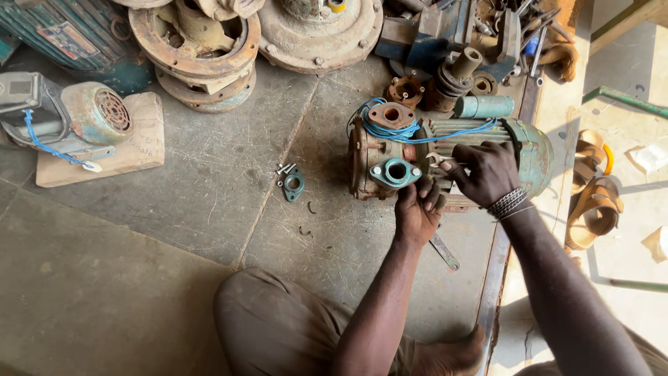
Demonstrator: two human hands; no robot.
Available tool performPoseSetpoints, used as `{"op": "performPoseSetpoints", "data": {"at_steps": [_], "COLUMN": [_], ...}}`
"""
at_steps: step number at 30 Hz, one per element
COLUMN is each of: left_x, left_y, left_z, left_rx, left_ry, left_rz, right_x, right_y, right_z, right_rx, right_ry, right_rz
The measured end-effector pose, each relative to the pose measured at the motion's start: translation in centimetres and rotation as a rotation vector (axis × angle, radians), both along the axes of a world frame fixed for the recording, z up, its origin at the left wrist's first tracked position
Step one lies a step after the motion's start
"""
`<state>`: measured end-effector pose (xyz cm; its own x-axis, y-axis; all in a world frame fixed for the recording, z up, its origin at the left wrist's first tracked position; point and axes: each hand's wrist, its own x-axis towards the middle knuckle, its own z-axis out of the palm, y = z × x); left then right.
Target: The person sits on the floor of a repair workshop and assembles a water pump. They fit a gasket to a metal flange, mount the flange onto the pump body, tighten bolts by hand and with a wrench, thread elbow pipe fittings onto the pump outlets, reposition the electric motor, and coil the blue electrical cable.
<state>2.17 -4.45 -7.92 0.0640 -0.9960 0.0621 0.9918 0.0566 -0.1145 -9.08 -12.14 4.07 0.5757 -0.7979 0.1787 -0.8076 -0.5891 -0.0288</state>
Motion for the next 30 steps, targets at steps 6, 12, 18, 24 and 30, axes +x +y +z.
{"op": "performPoseSetpoints", "data": {"at_steps": [6, 12, 18, 24, 30], "left_x": [-1.5, -2.6, -2.4, -2.4, -2.6], "left_y": [-0.7, -1.1, -1.1, -1.6, -1.7], "left_z": [-0.3, -1.5, -1.1, -0.5, -0.5], "left_rx": [0.091, 0.178, 0.184, 0.228, 0.188], "left_ry": [0.277, 0.287, 0.272, 0.307, 0.256], "left_rz": [0.067, 0.123, 0.115, 0.149, 0.178], "right_x": [0.1, 2.6, 4.0, 3.1, 2.5], "right_y": [-4.7, -7.3, -7.2, -5.8, 0.3], "right_z": [-0.9, 0.8, 1.8, 1.0, 0.0], "right_rx": [-0.113, -0.072, -0.019, -0.049, 0.004], "right_ry": [0.179, 0.407, 0.330, 0.341, 0.345], "right_rz": [0.370, 0.568, 0.660, 0.521, 0.038]}}
